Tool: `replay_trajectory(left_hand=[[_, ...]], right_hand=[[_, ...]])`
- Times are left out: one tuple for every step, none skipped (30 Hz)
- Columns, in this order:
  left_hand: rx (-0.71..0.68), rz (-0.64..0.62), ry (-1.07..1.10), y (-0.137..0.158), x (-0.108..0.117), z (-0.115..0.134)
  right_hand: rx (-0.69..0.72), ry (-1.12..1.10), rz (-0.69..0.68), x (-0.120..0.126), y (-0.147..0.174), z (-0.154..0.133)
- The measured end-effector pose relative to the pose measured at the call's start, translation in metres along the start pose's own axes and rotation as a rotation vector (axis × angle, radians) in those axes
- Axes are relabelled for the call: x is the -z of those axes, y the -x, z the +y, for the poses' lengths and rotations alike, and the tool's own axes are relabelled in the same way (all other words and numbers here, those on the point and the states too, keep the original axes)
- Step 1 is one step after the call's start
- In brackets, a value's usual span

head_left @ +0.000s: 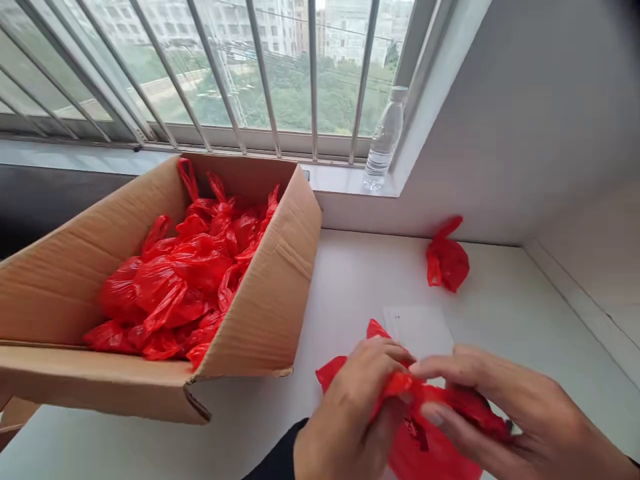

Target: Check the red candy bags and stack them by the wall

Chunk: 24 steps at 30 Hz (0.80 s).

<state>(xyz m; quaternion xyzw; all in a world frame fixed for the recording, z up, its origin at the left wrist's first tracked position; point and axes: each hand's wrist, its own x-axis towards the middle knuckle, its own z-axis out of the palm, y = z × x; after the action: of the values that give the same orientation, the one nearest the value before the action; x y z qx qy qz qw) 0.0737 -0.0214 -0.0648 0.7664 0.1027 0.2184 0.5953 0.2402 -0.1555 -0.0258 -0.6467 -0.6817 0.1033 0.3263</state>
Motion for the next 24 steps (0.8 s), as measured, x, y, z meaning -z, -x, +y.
replay_trajectory(left_hand=[[0.106, 0.067, 0.11, -0.002, 0.002, 0.002], [0.204, 0.129, 0.22, -0.004, 0.003, 0.001], [0.28, 0.175, 0.329, -0.006, 0.004, 0.0], [0.327, 0.207, 0.434, -0.007, 0.004, -0.002], [0.347, 0.232, 0.522, -0.009, 0.003, -0.004], [0.343, 0.248, 0.582, -0.01, 0.002, -0.005], [0.328, 0.26, 0.609, -0.012, 0.001, -0.006], [0.308, 0.271, 0.605, -0.013, -0.001, -0.007], [0.284, 0.287, 0.584, -0.014, -0.003, -0.007], [0.262, 0.308, 0.557, -0.015, -0.005, -0.006], [0.255, 0.329, 0.527, -0.015, -0.006, -0.006], [0.265, 0.347, 0.503, -0.015, -0.006, -0.005], [0.289, 0.356, 0.482, -0.014, -0.007, -0.004], [0.319, 0.346, 0.464, -0.013, -0.006, -0.003], [0.344, 0.319, 0.448, -0.012, -0.005, -0.002], [0.361, 0.272, 0.428, -0.011, -0.004, -0.001], [0.361, 0.217, 0.401, -0.011, -0.004, 0.0], [0.349, 0.157, 0.365, -0.012, -0.003, 0.002], [0.329, 0.103, 0.323, -0.013, -0.003, 0.002], [0.305, 0.067, 0.281, -0.014, -0.003, 0.003], [0.279, 0.049, 0.244, -0.016, -0.004, 0.003], [0.252, 0.044, 0.217, -0.017, -0.005, 0.003], [0.223, 0.046, 0.201, -0.019, -0.006, 0.003], [0.196, 0.054, 0.191, -0.02, -0.007, 0.003]], right_hand=[[-0.041, -0.007, 0.002, 0.008, -0.001, 0.001], [-0.09, -0.012, 0.007, 0.015, -0.001, 0.002], [-0.13, -0.015, 0.017, 0.021, -0.001, 0.002], [-0.157, -0.018, 0.027, 0.025, -0.001, 0.002], [-0.174, -0.02, 0.035, 0.028, -0.002, 0.002], [-0.187, -0.023, 0.038, 0.029, -0.003, 0.002], [-0.194, -0.029, 0.031, 0.027, -0.006, 0.002], [-0.191, -0.036, 0.017, 0.024, -0.008, 0.003], [-0.179, -0.039, 0.001, 0.019, -0.012, 0.004], [-0.162, -0.031, -0.013, 0.014, -0.015, 0.005], [-0.144, -0.017, -0.018, 0.009, -0.018, 0.007], [-0.131, -0.001, -0.013, 0.005, -0.02, 0.008], [-0.124, 0.01, 0.003, 0.002, -0.022, 0.009], [-0.128, 0.009, 0.023, 0.001, -0.023, 0.01], [-0.137, -0.004, 0.047, 0.001, -0.023, 0.01], [-0.144, -0.024, 0.074, 0.003, -0.024, 0.009], [-0.15, -0.045, 0.098, 0.006, -0.023, 0.009], [-0.15, -0.066, 0.118, 0.009, -0.023, 0.007], [-0.144, -0.086, 0.128, 0.012, -0.023, 0.006], [-0.134, -0.106, 0.13, 0.014, -0.022, 0.004], [-0.123, -0.126, 0.122, 0.016, -0.022, 0.003], [-0.116, -0.141, 0.102, 0.016, -0.022, 0.002], [-0.113, -0.143, 0.079, 0.017, -0.021, 0.001], [-0.109, -0.128, 0.059, 0.016, -0.021, 0.001]])
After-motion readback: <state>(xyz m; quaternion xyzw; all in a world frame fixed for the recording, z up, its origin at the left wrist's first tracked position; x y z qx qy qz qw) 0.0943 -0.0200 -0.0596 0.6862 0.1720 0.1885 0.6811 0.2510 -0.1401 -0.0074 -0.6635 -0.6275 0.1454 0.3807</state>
